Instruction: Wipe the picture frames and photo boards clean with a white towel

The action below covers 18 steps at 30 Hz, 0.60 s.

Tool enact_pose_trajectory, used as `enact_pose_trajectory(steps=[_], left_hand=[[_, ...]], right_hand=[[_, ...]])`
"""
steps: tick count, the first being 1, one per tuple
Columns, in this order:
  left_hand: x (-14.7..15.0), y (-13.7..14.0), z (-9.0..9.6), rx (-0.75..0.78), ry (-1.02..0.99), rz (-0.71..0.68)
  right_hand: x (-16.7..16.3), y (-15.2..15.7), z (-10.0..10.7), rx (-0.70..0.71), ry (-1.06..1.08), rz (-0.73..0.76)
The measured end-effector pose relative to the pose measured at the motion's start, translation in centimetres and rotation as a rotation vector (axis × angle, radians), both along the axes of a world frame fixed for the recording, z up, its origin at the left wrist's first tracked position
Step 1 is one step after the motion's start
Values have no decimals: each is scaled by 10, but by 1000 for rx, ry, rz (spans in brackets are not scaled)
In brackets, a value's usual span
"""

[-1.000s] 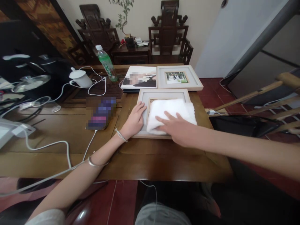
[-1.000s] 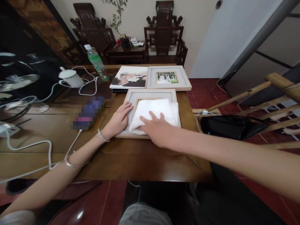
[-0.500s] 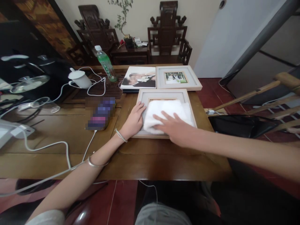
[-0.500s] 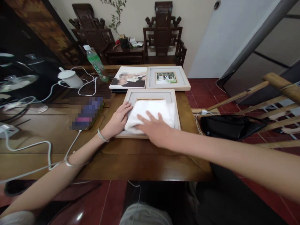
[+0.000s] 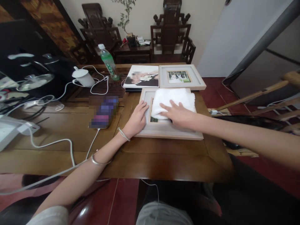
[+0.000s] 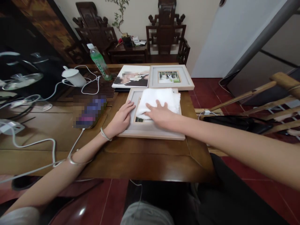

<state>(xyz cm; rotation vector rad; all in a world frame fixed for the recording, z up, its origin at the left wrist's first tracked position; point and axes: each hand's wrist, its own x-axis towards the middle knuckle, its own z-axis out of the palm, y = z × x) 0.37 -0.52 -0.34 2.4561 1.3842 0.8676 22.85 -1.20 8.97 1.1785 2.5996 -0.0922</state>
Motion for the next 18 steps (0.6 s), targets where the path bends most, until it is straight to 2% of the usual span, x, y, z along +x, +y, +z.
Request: enact_pose_trajectory(steps=[5,9,13,18], left_hand=[[1,-1,1,4,8,7],[2,-1,2,5,-3,5],[1,0,0,3,-4,0],[1,0,1,5,0,4]], right_hand=[[6,-63,26,-231,101,74],[6,-84,32,-231,142,134],[0,-68,21,-141,97,132],[-10,-5,0,90,-11,144]])
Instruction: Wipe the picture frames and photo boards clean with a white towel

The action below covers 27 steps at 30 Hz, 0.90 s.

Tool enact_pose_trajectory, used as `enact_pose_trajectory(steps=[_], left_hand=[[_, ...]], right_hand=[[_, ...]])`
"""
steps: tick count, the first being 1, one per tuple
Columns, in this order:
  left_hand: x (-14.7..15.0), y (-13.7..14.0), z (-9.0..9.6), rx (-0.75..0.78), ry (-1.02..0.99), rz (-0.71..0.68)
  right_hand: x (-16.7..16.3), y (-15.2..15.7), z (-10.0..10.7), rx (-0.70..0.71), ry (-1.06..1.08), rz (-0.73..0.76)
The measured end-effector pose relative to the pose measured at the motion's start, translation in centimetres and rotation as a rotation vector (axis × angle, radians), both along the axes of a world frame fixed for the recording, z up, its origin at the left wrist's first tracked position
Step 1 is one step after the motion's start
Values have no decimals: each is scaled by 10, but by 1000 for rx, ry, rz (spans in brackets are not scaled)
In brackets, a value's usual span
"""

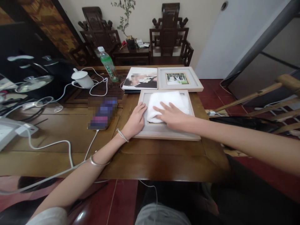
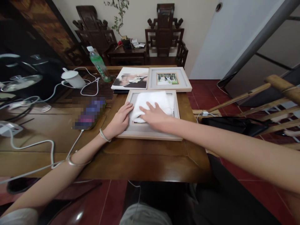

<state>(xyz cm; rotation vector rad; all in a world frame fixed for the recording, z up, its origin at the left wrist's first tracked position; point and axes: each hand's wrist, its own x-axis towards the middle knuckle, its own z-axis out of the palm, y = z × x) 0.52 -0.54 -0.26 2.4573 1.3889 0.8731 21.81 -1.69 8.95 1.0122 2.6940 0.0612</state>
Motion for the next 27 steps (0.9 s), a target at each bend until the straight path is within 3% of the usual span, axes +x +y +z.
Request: enact_pose_trajectory(steps=[6,11,17,21,27], left_hand=[[0,0,3,-12,-5,-15],[-2,0,-1,-2,-13,-16],[-1,0,0,0,-19,-4],[0,-1,4,-13,-15,-9],[1,-3,5,-20,-27,-5]], right_hand=[[-11,52,-12,233,-35,90],[4,57,-10,259,-90,83],[54,59,1,190,-90,-61],[71,41,7,170,-103,-88],[59,-29,19,38,-148,3]])
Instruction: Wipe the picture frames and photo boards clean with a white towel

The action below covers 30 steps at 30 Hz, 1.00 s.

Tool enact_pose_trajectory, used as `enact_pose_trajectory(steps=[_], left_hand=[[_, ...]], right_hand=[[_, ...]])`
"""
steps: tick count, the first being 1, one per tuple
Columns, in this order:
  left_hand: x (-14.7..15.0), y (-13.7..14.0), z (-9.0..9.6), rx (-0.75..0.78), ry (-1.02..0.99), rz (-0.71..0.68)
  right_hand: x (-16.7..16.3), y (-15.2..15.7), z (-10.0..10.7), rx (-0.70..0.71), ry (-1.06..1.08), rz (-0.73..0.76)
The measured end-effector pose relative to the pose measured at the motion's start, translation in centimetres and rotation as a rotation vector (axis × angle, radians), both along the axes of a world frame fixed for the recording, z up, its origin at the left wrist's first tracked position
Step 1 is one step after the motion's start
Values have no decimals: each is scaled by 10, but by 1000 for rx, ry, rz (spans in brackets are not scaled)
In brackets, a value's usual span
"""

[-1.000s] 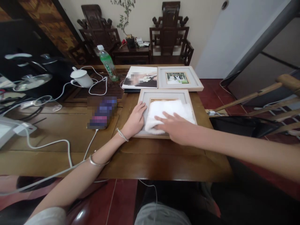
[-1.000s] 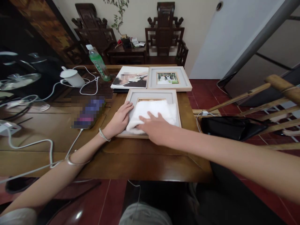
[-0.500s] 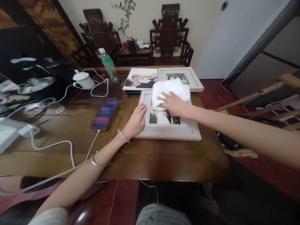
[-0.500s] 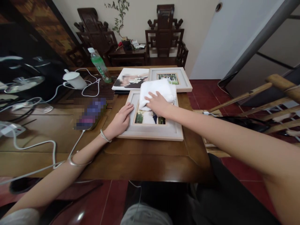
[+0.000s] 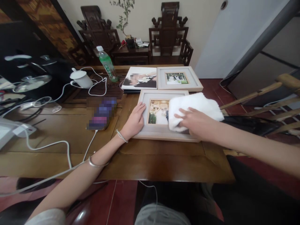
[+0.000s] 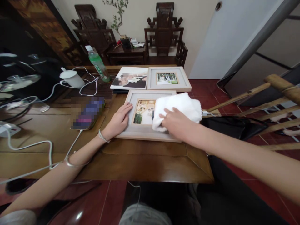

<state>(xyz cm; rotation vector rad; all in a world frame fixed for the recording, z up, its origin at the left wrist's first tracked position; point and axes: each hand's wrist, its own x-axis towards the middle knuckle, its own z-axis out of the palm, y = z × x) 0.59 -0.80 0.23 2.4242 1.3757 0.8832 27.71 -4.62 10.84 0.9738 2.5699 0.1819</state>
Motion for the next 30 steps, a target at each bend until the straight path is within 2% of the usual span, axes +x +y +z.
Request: enact_pose_trajectory(steps=[3,5,13,16,20,25,30], left_hand=[[0,0,1,-8,9,-2],[1,-1,1,-4,12,-2],[-1,-1,0,2,27,-7],[-1,-1,0,3,20,-10],[-1,-1,1,2,20,-14],[2,-2,1,12,36,6],[2,-1,1,13,35,5]], right_hand=[[-5,-20,0,-16,67,12],[-7,-16,-5,10,84,29],[-14,61,-28,254,9,-31],[-18,75,-34,297,17,-57],[-27,62,-35,204,36,-87],[-33,16,-15,-5,75,-16],[-37,-21,0,-188,232,49]])
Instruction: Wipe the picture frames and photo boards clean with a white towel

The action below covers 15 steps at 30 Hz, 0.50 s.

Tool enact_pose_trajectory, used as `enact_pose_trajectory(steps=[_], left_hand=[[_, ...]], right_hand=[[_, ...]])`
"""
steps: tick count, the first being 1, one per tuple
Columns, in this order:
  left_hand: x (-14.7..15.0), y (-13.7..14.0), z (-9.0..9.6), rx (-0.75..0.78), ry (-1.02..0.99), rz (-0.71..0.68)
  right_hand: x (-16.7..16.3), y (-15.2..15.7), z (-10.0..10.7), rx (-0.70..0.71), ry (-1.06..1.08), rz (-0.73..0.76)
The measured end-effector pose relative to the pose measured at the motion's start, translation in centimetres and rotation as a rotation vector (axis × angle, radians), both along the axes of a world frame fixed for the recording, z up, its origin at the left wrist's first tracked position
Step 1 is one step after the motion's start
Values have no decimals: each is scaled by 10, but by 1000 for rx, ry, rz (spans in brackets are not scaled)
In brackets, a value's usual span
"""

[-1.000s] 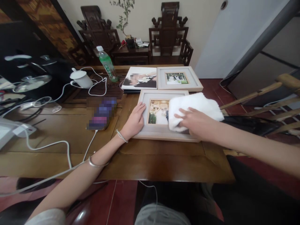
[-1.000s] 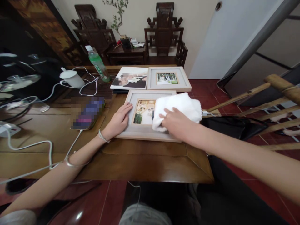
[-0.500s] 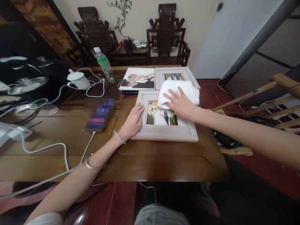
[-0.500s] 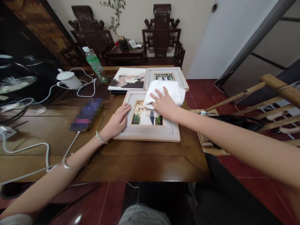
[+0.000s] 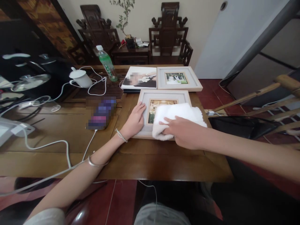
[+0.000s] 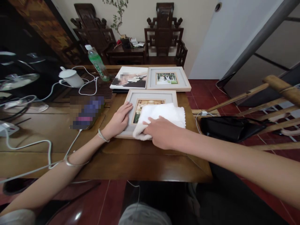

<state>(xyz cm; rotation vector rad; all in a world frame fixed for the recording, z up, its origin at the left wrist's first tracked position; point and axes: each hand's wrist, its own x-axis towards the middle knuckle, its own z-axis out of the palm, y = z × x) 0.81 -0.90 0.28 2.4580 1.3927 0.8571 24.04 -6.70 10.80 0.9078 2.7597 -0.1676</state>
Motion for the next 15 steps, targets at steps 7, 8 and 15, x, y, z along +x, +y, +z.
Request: enact_pose_trajectory(steps=[7,8,15], left_hand=[[-3,3,-4,-2,-9,-19],[-3,3,-4,0,-9,-16],[-1,0,0,-10,-96,11]], right_hand=[[-10,19,-18,103,-15,43],[-11,29,-22,134,-46,30],[-30,90,-33,308,-100,-92]])
